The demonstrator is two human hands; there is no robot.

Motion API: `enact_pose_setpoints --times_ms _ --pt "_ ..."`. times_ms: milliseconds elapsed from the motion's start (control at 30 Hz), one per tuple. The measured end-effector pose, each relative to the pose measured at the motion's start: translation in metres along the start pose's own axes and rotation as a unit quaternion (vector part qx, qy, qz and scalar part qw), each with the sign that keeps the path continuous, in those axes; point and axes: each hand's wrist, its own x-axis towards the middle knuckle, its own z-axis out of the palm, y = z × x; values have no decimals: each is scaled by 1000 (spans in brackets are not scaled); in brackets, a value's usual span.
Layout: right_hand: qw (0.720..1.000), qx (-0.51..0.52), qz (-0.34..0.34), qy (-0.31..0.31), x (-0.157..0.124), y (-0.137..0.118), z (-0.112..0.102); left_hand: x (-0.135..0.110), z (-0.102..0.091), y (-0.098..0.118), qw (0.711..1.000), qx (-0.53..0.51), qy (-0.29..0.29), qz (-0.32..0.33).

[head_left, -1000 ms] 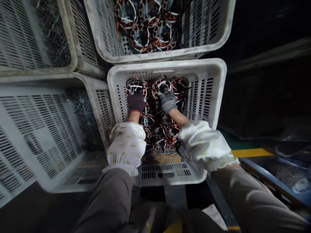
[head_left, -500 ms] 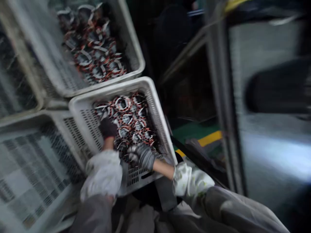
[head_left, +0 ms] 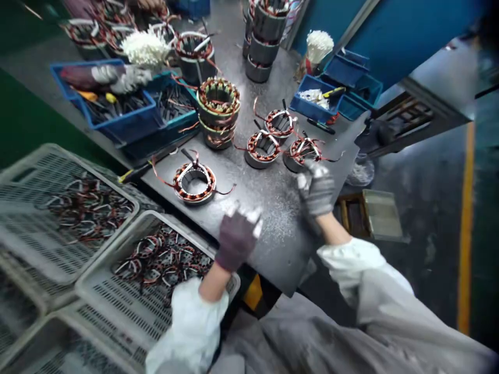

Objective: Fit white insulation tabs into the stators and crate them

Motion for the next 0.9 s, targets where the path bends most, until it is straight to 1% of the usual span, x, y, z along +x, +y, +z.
enact_pose_setpoints --times_ms 33,100,133,167,200,233,267,300,333,367,433,467,533,600,667,700,733,767,800,833,867,900 --pt "999 -34 36 8 23 18 1 45 10 -2 999 40 -26 14" --pt "995 -76 43 -46 55 40 6 124 30 -10 989 109 -104 4" --pt "992 -95 35 -76 63 44 7 156 40 -14 980 141 -138 -7" --pt "989 -108 23 -101 68 45 7 181 48 -17 969 171 -177 -17" --pt "986 -120 10 -119 69 44 5 199 54 -18 956 199 -212 -31" --pt "983 -130 -3 -131 67 42 1 210 58 -17 946 219 -235 -43" --pt "980 -137 -18 -143 63 40 -4 214 60 -15 938 232 -251 -52" --pt "978 -137 -35 -156 57 39 -10 210 59 -11 934 237 -261 -58" --pt "976 -131 -54 -168 49 38 -16 200 57 -6 932 235 -268 -64" --pt "974 -119 -71 -181 39 37 -21 183 54 -1 932 225 -277 -66" --pt "969 -84 -93 -211 16 39 -28 137 45 10 924 198 -312 -97" --pt "967 -67 -96 -227 2 40 -30 111 41 17 928 179 -311 -103" --pt "961 -42 -91 -257 -23 42 -31 60 29 32 939 135 -299 -103" --pt "959 -28 -77 -273 -43 41 -30 20 17 47 947 87 -283 -122" --pt "959 -11 -72 -275 -55 38 -28 -4 5 57 951 31 -247 -182" --pt "961 4 -68 -269 -58 35 -28 -12 -2 59 949 -4 -215 -230" --pt "964 28 -55 -257 -61 32 -28 -18 -7 60 940 -49 -173 -290" --pt "967 67 -30 -242 -64 28 -28 -24 -13 59 918 -107 -116 -364" --pt "965 124 7 -232 -67 23 -27 -31 -17 58 877 -179 -46 -444" --pt "953 198 58 -220 -71 17 -27 -38 -22 57 813 -262 29 -520" --pt "928 284 116 -212 -76 10 -26 -47 -25 57 731 -345 99 -580" --pt "886 375 171 -212 -82 1 -24 -57 -28 57 649 -412 158 -620"
